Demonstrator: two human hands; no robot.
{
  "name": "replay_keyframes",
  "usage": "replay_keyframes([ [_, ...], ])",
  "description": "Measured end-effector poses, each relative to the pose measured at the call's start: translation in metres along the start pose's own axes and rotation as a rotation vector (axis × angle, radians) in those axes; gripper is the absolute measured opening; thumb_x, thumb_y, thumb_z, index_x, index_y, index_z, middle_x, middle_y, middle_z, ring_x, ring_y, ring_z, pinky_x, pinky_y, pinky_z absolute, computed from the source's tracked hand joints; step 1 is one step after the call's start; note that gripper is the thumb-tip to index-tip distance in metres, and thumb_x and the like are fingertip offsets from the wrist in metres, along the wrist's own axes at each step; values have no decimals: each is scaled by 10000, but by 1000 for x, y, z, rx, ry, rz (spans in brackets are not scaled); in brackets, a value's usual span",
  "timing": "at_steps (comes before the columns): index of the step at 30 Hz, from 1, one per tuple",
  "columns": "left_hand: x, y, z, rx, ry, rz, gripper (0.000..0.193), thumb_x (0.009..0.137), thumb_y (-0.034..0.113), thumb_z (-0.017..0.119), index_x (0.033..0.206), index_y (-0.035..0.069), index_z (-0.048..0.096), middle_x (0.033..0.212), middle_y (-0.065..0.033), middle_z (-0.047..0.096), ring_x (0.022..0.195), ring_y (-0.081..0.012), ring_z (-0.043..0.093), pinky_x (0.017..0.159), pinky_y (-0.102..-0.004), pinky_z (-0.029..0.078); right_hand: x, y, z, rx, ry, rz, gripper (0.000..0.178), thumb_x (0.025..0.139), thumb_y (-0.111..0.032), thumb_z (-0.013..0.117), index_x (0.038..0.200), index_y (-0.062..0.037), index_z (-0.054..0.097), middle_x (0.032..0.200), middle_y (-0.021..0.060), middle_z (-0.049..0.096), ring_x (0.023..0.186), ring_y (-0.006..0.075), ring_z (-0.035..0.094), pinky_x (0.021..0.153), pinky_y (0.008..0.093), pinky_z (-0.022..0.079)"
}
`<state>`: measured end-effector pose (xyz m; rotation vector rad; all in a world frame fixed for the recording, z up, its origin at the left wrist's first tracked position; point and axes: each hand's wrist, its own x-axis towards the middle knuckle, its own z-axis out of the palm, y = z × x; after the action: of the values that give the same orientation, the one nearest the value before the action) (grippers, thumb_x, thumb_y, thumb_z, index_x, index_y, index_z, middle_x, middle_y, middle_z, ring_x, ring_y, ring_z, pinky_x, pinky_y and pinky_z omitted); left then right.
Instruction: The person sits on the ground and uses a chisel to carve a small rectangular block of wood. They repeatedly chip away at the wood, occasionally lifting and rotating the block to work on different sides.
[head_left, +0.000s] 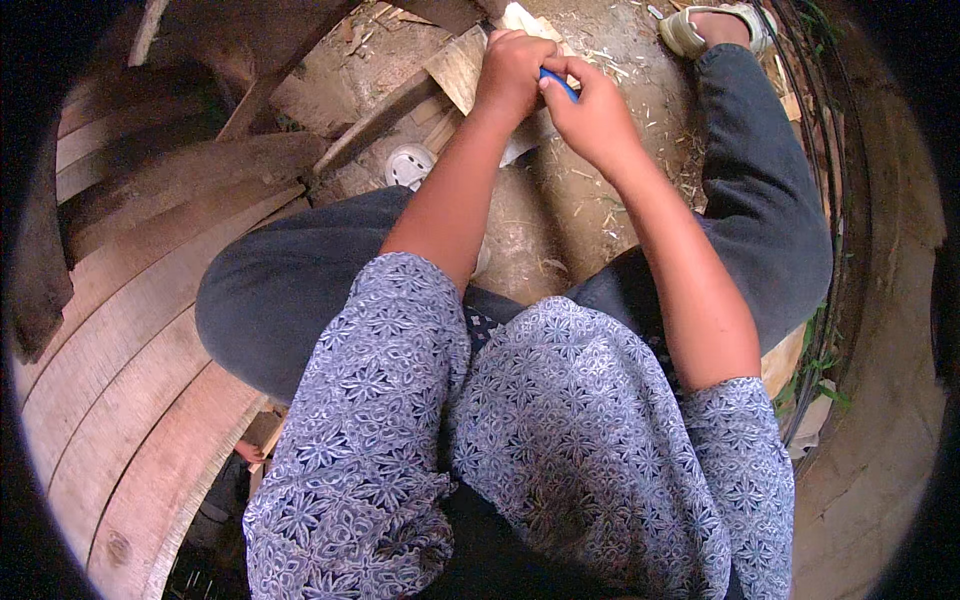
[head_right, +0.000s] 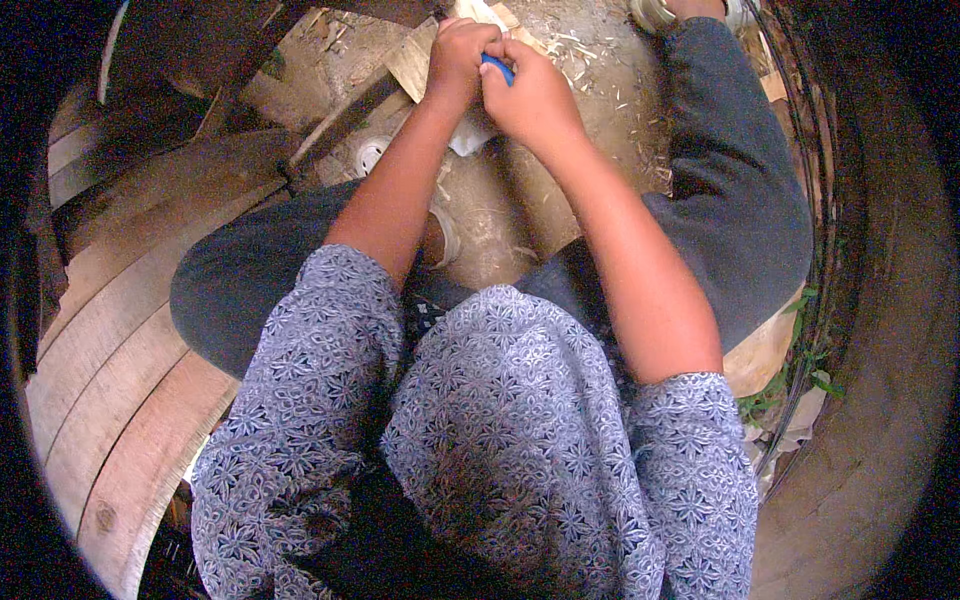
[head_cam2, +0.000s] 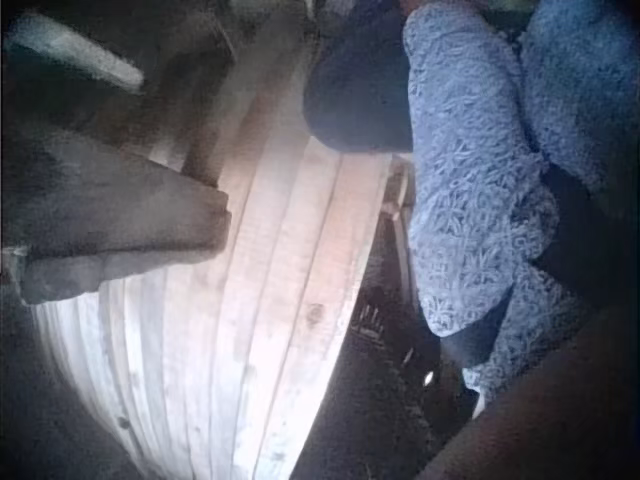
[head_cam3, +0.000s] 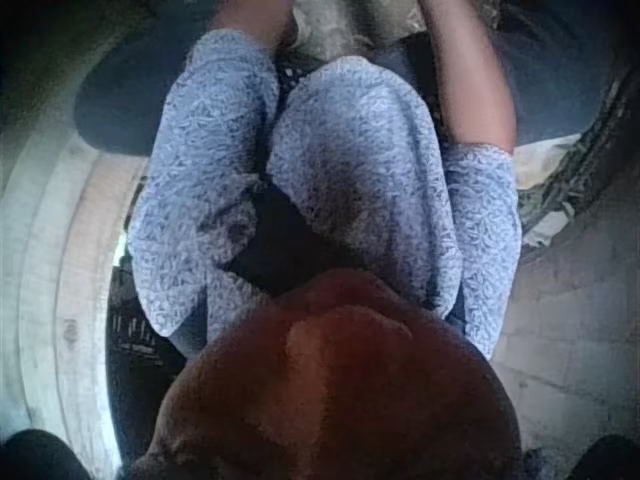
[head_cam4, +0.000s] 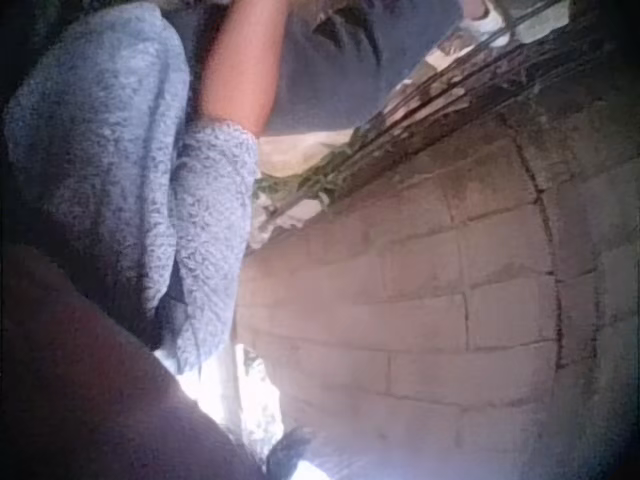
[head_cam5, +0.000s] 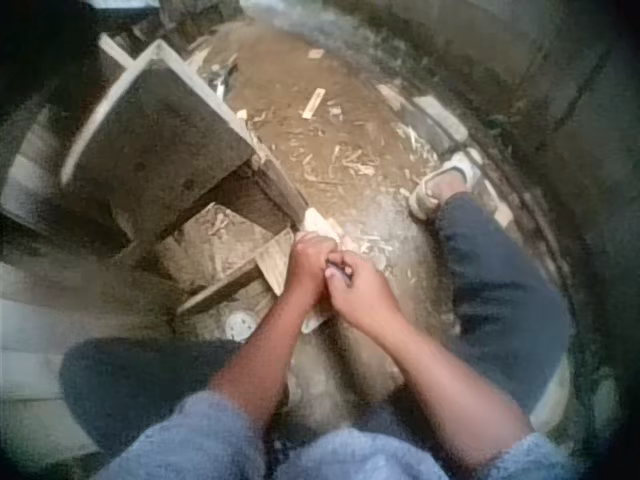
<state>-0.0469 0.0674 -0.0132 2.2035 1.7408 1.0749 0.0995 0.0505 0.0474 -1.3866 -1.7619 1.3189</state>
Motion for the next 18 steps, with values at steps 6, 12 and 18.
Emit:
replay_keyframes([
  [6, -9, 20, 6, -44, 49, 26, 97, 654, 187, 694, 694, 122, 635, 699, -83, 651, 747, -300, 630, 791, -412, 442, -17, 4, -13, 4, -19, 60, 338, 875, -236, 635, 1141, -32, 678, 1069, 213, 697, 1013, 336, 680, 922, 382, 502],
  [12, -14, 33, 4, -53, 21, 14, 117, 666, 198, 692, 708, 111, 626, 687, -84, 642, 736, -295, 635, 772, -414, 449, -25, 2, -23, 14, -49, 89, 323, 876, -216, 630, 1123, -13, 679, 1067, 223, 695, 1019, 336, 679, 929, 378, 497],
  [18, -5, 7, -4, -30, -44, 42, 142, 623, 182, 727, 681, 129, 608, 704, -76, 645, 764, -291, 637, 800, -416, 452, 4, -8, -7, -22, -1, -22, 330, 866, -221, 626, 1118, -15, 676, 1044, 217, 701, 990, 356, 684, 903, 395, 510],
])
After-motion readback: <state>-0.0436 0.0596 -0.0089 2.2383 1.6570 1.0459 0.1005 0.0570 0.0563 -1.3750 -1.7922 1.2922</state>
